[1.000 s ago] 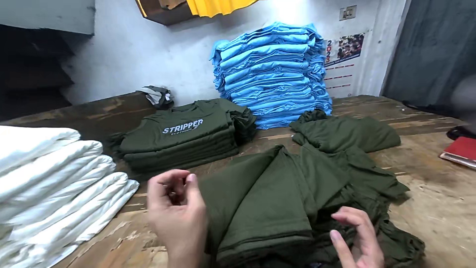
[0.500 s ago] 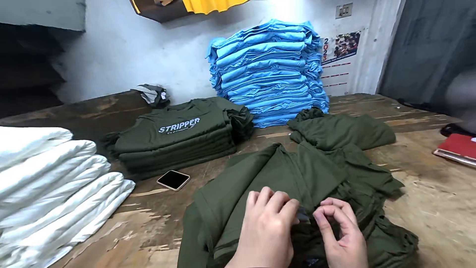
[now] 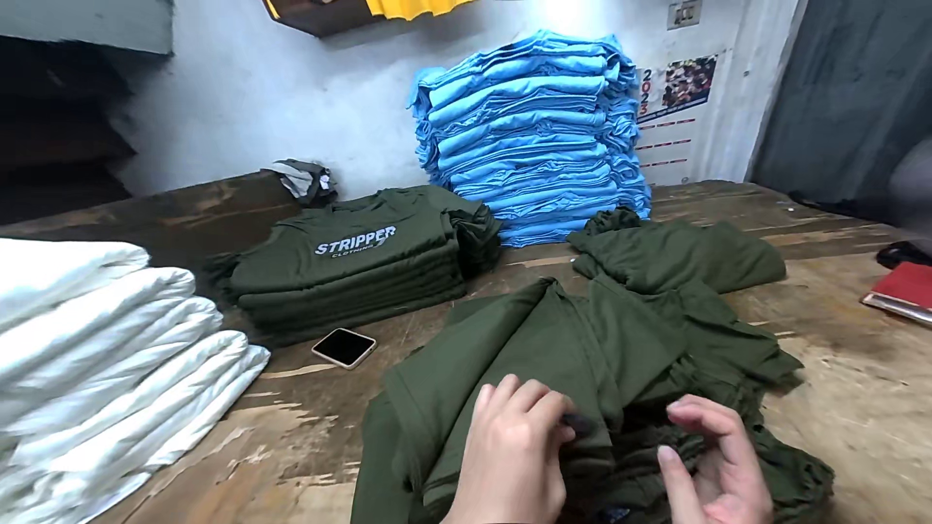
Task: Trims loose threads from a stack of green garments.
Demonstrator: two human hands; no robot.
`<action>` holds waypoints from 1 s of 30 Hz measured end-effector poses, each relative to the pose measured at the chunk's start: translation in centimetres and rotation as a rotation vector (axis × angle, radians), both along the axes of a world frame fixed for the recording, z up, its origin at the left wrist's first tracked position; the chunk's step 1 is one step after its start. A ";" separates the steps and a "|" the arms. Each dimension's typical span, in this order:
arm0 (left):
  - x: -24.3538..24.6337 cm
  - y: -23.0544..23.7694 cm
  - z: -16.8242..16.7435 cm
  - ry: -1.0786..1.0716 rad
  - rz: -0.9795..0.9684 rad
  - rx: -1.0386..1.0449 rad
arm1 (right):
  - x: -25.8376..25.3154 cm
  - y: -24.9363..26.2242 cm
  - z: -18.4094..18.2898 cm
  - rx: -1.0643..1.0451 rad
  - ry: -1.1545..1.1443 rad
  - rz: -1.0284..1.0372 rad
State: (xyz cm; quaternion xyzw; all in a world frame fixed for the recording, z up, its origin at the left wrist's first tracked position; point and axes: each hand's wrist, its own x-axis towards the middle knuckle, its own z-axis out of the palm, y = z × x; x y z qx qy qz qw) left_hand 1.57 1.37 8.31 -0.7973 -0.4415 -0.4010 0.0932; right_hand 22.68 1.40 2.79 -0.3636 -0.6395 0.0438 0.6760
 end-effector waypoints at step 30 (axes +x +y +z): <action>-2.1 2.7 0.5 -0.494 -0.212 -0.480 | -4.5 0.0 0.0 0.121 -0.096 -0.056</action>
